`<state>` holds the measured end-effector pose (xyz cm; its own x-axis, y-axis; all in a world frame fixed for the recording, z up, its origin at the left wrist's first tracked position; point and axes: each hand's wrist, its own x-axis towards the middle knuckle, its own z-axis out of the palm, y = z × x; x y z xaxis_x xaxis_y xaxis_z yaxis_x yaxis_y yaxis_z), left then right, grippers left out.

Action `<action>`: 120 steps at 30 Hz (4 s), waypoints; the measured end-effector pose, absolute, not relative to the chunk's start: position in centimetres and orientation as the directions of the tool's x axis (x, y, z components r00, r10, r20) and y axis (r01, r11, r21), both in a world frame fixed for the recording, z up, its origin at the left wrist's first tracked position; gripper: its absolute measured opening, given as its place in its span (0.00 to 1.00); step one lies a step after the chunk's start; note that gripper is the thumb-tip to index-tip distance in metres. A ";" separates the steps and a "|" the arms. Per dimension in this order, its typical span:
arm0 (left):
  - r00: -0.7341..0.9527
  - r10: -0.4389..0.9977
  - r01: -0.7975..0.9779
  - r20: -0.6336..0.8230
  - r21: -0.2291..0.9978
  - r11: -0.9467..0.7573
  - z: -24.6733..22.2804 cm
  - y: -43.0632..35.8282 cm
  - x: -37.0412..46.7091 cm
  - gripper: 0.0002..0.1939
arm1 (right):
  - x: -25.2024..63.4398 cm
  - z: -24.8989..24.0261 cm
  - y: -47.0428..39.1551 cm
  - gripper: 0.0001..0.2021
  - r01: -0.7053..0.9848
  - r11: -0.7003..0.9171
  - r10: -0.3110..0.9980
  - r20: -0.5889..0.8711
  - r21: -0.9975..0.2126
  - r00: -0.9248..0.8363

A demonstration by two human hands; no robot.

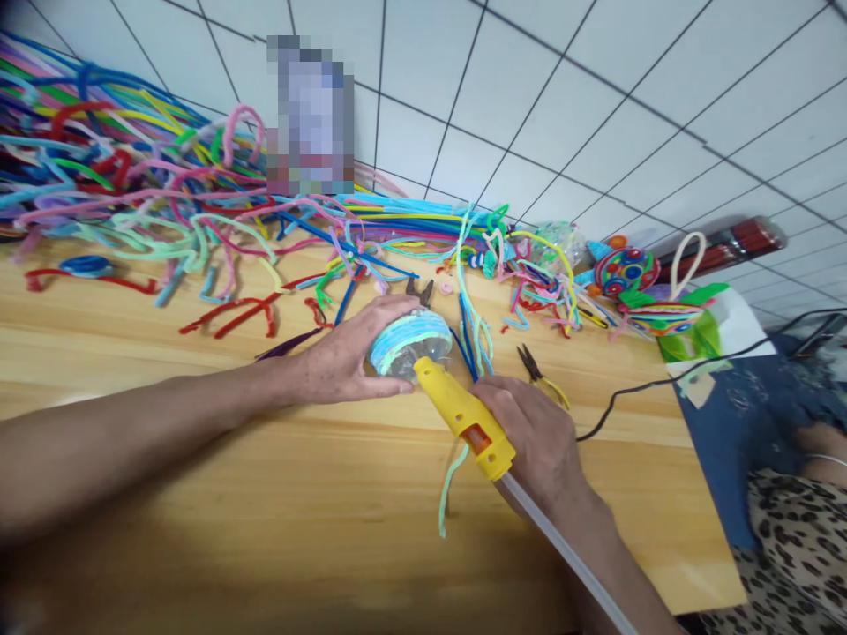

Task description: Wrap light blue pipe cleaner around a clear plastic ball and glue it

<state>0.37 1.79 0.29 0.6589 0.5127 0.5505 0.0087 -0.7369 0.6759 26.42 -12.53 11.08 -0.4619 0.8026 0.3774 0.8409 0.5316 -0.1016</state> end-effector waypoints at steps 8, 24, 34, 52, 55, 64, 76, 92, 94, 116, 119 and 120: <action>0.666 0.517 0.013 0.538 0.685 -0.729 0.5 1.8 0.4 0.51 | 26.6 11.0 -12.6 0.12 0.850 0.521 0.805 0.379 -0.083 -0.456; 0.651 0.515 0.007 0.558 0.673 -0.739 0.3 1.7 0.5 0.50 | 26.5 11.2 -12.5 0.07 0.857 0.511 0.809 0.377 -0.072 -0.451; 0.651 0.515 0.016 0.558 0.668 -0.744 0.2 1.7 0.5 0.51 | 26.3 11.0 -12.5 0.05 0.857 0.511 0.810 0.375 -0.071 -0.451; 0.659 0.504 0.022 0.559 0.655 -0.755 0.2 1.7 0.5 0.51 | 26.1 10.6 -12.7 0.05 0.853 0.515 0.814 0.364 -0.091 -0.452; 0.650 0.507 0.021 0.566 0.654 -0.757 0.3 1.7 0.5 0.51 | 26.1 10.6 -12.7 0.03 0.857 0.508 0.813 0.373 -0.080 -0.447; 0.653 0.518 0.034 0.552 0.662 -0.749 0.3 1.6 0.5 0.51 | 26.2 10.8 -12.6 0.03 0.864 0.499 0.812 0.384 -0.066 -0.439; 0.638 0.513 0.012 0.574 0.658 -0.753 0.3 1.6 0.5 0.50 | 26.6 10.5 -12.6 0.03 0.869 0.487 0.822 0.385 -0.092 -0.420; 0.663 0.541 0.037 0.517 0.699 -0.714 0.6 1.5 0.4 0.51 | 26.2 10.7 -12.8 0.03 0.868 0.481 0.841 0.345 -0.121 -0.418; 0.661 0.544 0.044 0.516 0.698 -0.715 0.6 1.5 0.4 0.51 | 26.1 10.7 -12.7 0.03 0.866 0.490 0.828 0.361 -0.094 -0.429; 0.654 0.541 0.039 0.529 0.691 -0.722 0.5 1.5 0.5 0.51 | 26.7 10.6 -12.9 0.03 0.882 0.458 0.844 0.366 -0.109 -0.393; 0.652 0.539 0.030 0.534 0.691 -0.722 0.5 1.5 0.5 0.51 | 26.8 10.6 -12.8 0.03 0.882 0.464 0.836 0.372 -0.085 -0.404; 0.650 0.537 0.028 0.538 0.689 -0.725 0.5 1.5 0.5 0.51 | 26.8 10.6 -12.8 0.03 0.881 0.465 0.834 0.376 -0.084 -0.404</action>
